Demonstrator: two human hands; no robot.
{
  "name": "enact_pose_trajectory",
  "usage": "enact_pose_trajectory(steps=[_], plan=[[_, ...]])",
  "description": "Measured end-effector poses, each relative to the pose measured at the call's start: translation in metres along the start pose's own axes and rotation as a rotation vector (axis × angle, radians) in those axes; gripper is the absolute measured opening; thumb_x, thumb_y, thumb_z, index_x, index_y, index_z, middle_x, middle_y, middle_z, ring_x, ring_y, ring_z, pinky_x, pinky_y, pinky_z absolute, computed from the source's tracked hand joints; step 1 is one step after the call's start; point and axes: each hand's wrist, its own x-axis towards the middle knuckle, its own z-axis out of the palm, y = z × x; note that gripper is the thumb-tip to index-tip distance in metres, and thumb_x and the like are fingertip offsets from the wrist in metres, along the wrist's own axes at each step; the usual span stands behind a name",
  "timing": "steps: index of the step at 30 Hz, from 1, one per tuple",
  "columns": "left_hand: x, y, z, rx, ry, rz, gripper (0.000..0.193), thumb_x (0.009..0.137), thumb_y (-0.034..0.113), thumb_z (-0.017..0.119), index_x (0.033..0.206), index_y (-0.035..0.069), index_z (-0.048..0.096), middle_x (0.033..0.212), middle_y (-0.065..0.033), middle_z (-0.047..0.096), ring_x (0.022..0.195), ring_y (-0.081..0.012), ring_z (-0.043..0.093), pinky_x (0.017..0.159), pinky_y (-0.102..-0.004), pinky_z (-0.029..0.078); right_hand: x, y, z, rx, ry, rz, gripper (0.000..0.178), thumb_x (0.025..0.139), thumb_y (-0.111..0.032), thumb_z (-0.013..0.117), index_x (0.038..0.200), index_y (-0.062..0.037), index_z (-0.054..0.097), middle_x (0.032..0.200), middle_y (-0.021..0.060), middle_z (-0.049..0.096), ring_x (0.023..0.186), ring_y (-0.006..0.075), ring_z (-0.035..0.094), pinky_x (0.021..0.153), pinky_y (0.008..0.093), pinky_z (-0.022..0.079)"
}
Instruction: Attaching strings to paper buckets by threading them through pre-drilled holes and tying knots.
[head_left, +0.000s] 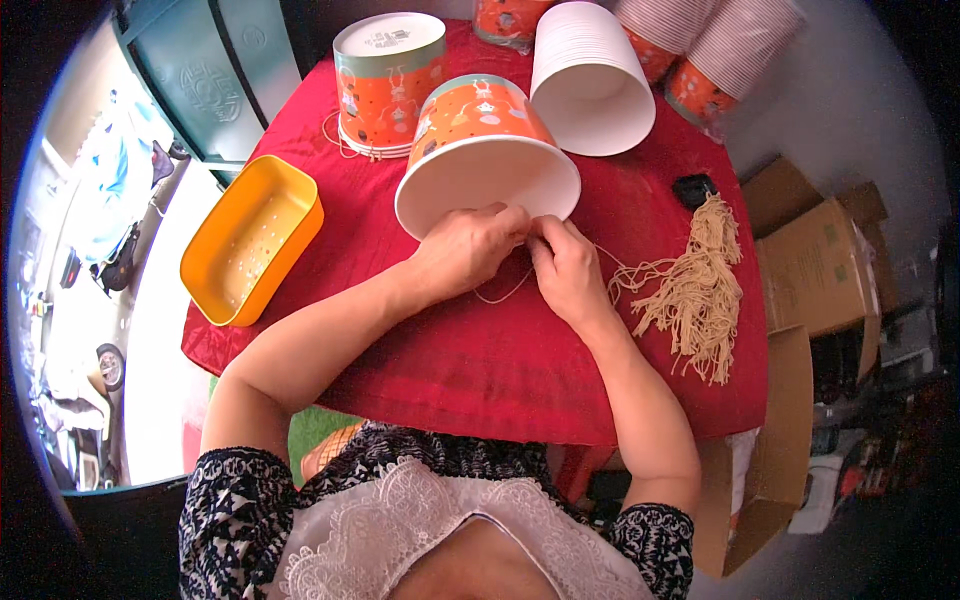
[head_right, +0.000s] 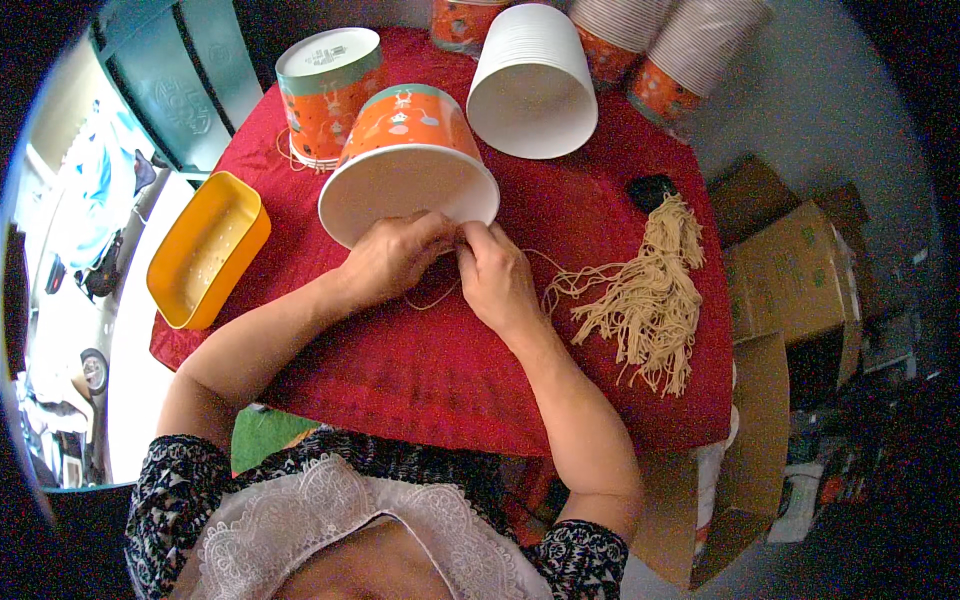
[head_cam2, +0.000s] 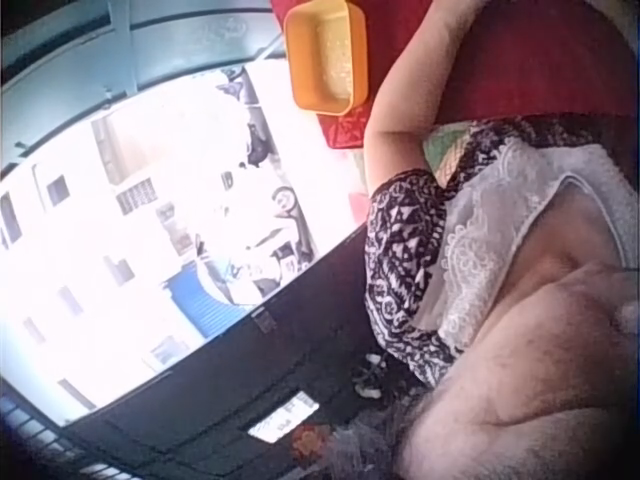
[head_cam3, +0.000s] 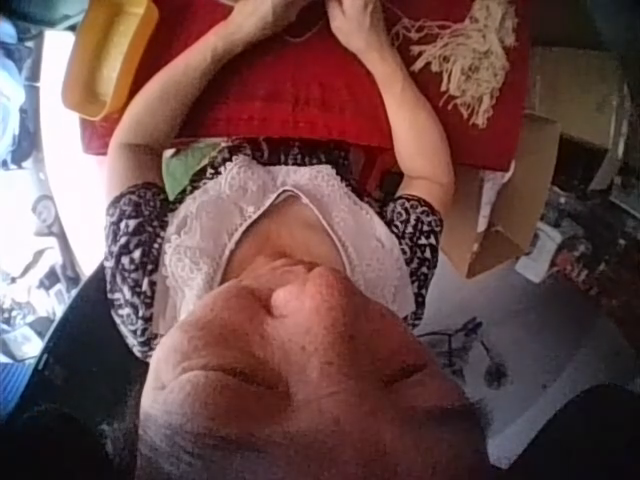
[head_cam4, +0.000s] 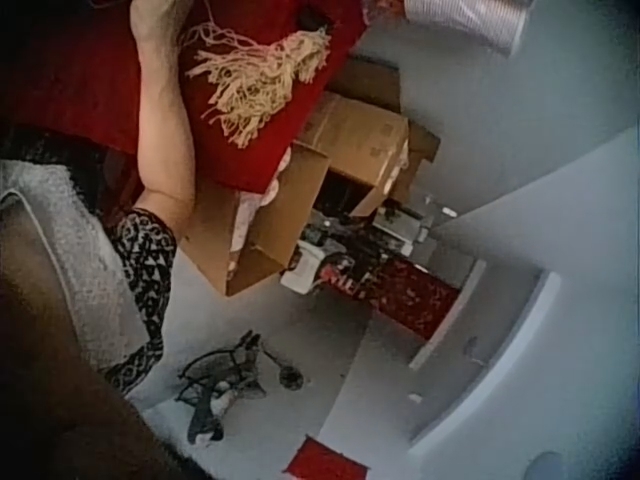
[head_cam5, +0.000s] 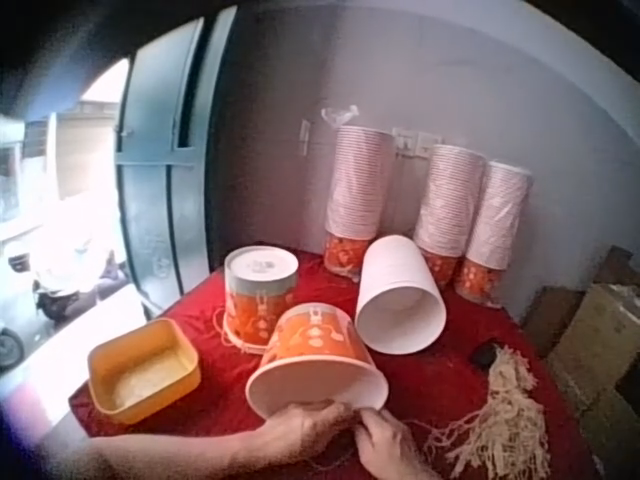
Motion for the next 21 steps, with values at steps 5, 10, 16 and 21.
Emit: enact_pose_trajectory(steps=[5,10,16,21], plan=[[0.000,-0.003,-0.002,-0.160,0.013,-0.120,0.010,0.084,0.009,0.064,0.091,0.003,0.061,0.080,-0.0174,0.066,0.076,-0.0356,0.066,0.065,-0.0431,0.052,-0.002,-0.001,0.001,0.033,0.064,-0.046,0.009,0.085,0.001,0.060,0.094,0.0034,0.059,0.086,0.0207,0.064,0.081,0.0361,0.065,0.070,0.0400,0.051],[0.005,-0.001,-0.006,-0.225,-0.034,-0.209,0.008,0.083,0.004,0.060,0.090,0.001,0.062,0.080,-0.0187,0.066,0.078,-0.0362,0.066,0.070,-0.0432,0.052,-0.003,0.000,-0.004,0.050,0.064,-0.096,0.006,0.084,0.002,0.061,0.089,0.0031,0.059,0.084,0.0184,0.065,0.076,0.0316,0.066,0.066,0.0369,0.051],[0.002,-0.005,-0.002,-0.207,0.020,-0.221,0.010,0.083,0.006,0.057,0.088,0.000,0.062,0.080,-0.0207,0.066,0.076,-0.0384,0.065,0.069,-0.0450,0.051,-0.001,-0.001,-0.008,0.059,-0.003,-0.119,0.009,0.080,0.002,0.061,0.088,0.0013,0.057,0.082,0.0174,0.062,0.072,0.0315,0.063,0.062,0.0382,0.049],[0.003,-0.005,-0.002,-0.171,-0.012,-0.295,0.013,0.086,0.010,0.058,0.092,-0.001,0.060,0.081,-0.0236,0.064,0.077,-0.0408,0.064,0.069,-0.0461,0.051,-0.002,-0.004,-0.011,-0.009,-0.090,-0.125,0.011,0.076,0.001,0.060,0.086,0.0010,0.056,0.085,0.0192,0.056,0.075,0.0378,0.060,0.066,0.0449,0.051]])
